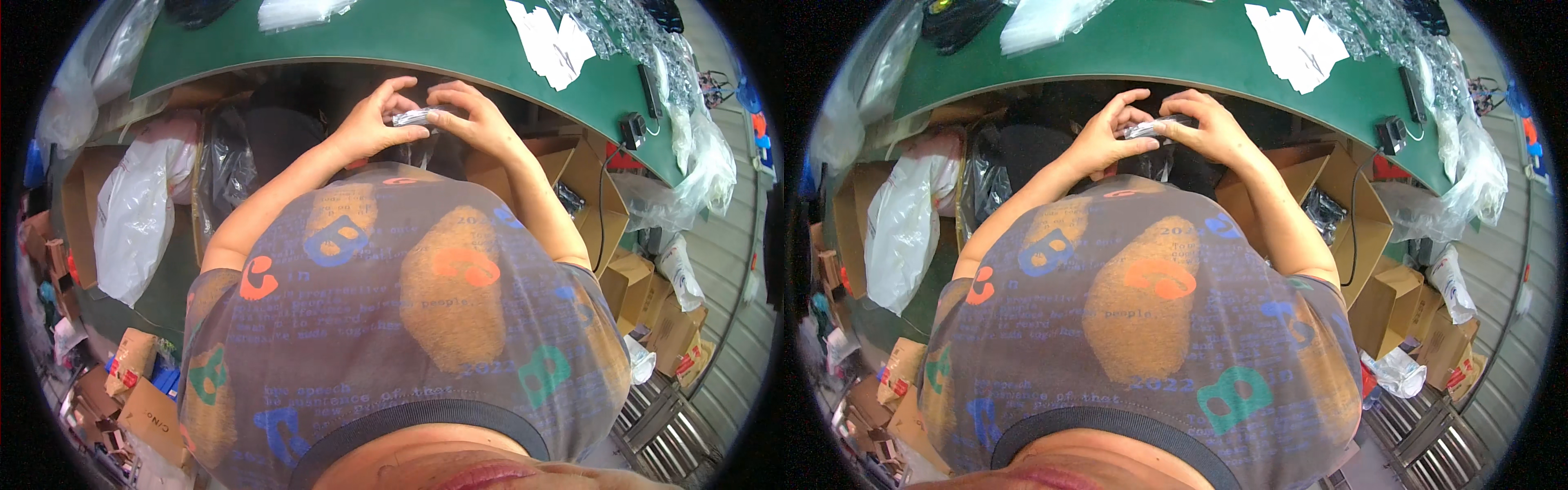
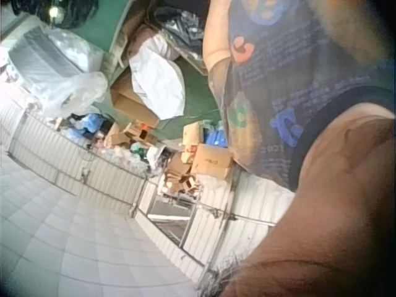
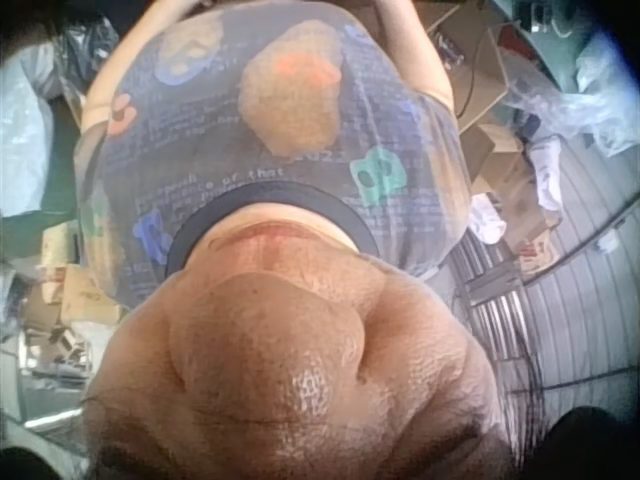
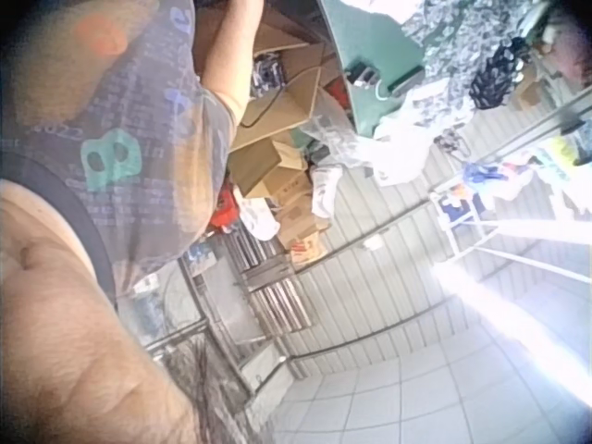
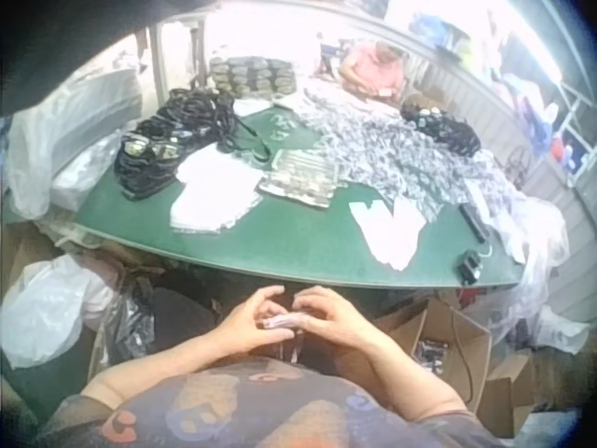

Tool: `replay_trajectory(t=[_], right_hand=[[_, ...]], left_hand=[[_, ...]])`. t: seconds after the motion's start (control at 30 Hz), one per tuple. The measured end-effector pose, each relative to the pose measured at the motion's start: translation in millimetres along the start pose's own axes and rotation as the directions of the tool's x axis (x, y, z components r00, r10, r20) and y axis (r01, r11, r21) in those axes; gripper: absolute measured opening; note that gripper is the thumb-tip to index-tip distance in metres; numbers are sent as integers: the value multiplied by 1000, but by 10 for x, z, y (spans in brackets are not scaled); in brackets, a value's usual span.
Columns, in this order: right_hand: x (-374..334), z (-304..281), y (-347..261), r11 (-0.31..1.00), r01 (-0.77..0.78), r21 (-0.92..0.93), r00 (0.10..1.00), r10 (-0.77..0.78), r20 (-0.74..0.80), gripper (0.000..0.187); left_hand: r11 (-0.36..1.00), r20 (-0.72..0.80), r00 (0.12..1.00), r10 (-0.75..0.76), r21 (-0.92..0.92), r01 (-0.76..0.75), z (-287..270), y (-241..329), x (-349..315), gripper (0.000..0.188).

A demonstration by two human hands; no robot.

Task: Packaging swimming goggles into individual plastic zip-lock bags at a warehouse workstation.

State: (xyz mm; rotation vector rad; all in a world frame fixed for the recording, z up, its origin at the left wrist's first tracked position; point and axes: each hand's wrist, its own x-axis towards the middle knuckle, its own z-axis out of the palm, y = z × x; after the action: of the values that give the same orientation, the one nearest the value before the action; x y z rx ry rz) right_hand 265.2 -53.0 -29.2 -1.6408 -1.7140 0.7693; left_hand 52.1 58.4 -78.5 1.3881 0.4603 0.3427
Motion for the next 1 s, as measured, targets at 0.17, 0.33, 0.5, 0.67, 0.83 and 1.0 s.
replay_trajectory(t=[0.17,0.33,0.5,0.67,0.83,1.0], right_hand=[[-134,6,-54,996,75,57,992,-69,-104,18],[-177,-28,-196,943,235,-235,961,-262,-89,16],[-360,10,-305,926,342,-159,930,-358,-83,15],[-523,-31,-329,948,303,-96,951,-308,-40,17],[-734,-748,-396,961,277,6,910,-260,-322,19],[-1503,-2151,-802,968,249,-39,561,-177,-808,28]], left_hand=[[991,58,995,-81,107,74,-51,121,49,39],[784,164,931,325,505,-362,-26,320,77,14],[320,382,827,413,789,-524,21,502,-108,9],[242,519,766,380,743,-624,-42,514,-182,11],[315,465,794,393,743,-591,-199,518,-181,8],[490,312,867,389,727,-481,-213,494,-158,5]])
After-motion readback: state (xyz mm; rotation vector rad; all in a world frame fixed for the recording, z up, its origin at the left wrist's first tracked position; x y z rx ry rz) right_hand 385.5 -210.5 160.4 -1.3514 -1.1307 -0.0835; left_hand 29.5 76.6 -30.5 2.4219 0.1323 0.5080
